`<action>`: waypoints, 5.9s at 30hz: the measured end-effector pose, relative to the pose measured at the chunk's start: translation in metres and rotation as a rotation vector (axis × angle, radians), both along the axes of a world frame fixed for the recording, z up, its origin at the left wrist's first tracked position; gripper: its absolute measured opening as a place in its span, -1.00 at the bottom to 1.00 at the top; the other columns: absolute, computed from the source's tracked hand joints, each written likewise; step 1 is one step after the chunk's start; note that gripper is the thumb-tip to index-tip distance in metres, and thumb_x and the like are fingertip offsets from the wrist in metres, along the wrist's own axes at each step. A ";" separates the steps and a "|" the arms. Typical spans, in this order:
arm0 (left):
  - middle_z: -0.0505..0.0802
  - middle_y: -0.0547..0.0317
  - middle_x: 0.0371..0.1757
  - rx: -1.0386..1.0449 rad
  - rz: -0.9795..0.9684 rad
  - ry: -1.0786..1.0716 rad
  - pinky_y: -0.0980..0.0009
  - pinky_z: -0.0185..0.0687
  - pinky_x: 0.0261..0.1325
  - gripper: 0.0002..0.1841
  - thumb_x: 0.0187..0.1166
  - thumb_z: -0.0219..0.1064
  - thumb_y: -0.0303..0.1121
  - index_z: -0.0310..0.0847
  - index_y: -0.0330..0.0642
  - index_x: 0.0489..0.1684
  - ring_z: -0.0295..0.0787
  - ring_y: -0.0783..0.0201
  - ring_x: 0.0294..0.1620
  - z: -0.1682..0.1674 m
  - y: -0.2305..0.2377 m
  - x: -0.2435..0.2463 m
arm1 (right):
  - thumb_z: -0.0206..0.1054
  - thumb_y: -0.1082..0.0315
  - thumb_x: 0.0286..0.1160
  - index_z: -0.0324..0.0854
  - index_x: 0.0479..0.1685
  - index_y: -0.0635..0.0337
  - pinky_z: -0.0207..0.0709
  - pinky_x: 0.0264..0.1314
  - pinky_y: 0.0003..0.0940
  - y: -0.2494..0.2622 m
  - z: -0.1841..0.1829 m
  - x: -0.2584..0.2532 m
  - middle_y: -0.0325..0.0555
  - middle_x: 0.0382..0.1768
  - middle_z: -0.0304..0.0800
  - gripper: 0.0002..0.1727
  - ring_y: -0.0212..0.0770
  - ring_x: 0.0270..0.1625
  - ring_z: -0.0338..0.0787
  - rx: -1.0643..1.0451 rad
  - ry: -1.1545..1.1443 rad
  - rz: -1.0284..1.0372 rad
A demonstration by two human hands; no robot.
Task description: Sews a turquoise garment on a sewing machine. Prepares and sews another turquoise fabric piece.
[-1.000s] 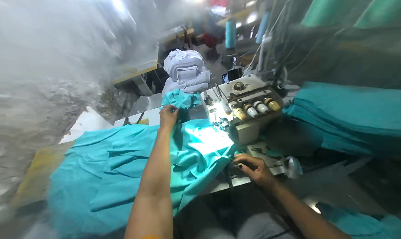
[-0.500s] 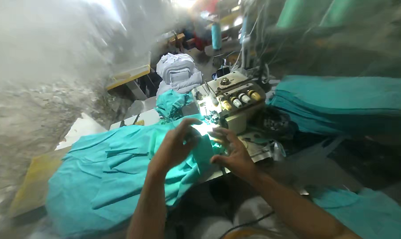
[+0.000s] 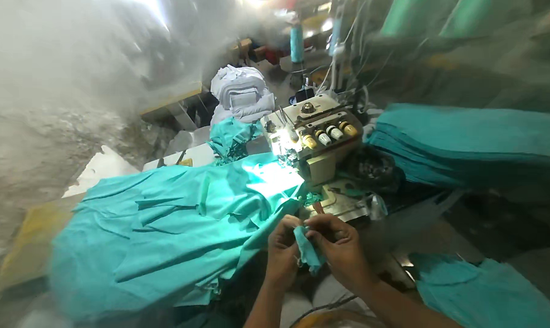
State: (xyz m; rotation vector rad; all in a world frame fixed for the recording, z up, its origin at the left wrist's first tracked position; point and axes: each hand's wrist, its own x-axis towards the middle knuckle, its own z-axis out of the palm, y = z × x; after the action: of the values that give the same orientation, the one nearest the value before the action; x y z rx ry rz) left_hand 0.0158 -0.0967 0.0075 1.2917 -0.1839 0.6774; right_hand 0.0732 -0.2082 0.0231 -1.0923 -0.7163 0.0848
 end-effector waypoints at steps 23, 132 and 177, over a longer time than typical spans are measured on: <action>0.81 0.59 -0.04 0.032 -0.147 0.122 0.61 0.66 0.13 -0.83 0.57 0.37 -0.43 0.74 0.11 -0.03 0.71 0.67 0.01 0.015 0.004 0.014 | 0.22 0.19 0.74 0.49 -0.20 0.13 0.50 0.07 -0.84 -0.020 0.010 0.044 -0.40 -0.24 0.59 -0.79 -0.75 -0.06 0.60 -0.087 -0.357 0.066; 0.78 -0.38 0.06 1.133 0.815 0.154 0.07 0.65 0.21 -0.63 0.26 0.49 -0.21 0.78 -0.45 -0.26 0.75 -0.18 0.13 0.022 0.092 0.092 | 0.21 0.53 0.66 0.69 -0.25 0.34 0.73 -0.26 -0.52 0.032 -0.005 0.091 -0.27 -0.45 0.76 -0.84 -0.48 -0.42 0.76 -0.315 0.549 0.169; 0.84 0.14 0.30 -0.009 -0.308 0.340 0.26 0.67 0.40 -0.69 0.46 0.21 -0.60 0.51 -0.09 0.11 0.78 0.24 0.35 0.085 0.032 0.031 | 0.33 0.37 0.54 0.55 0.16 0.56 0.73 0.03 -0.47 -0.016 -0.027 0.031 0.07 -0.04 0.83 -0.62 -0.34 -0.04 0.85 -0.467 -0.170 0.131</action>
State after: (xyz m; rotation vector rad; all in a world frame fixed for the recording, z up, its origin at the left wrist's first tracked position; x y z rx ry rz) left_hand 0.0469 -0.0645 0.0926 1.3150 -0.0975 0.1910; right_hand 0.1046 -0.2247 -0.0041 -1.5096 -0.9487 0.2847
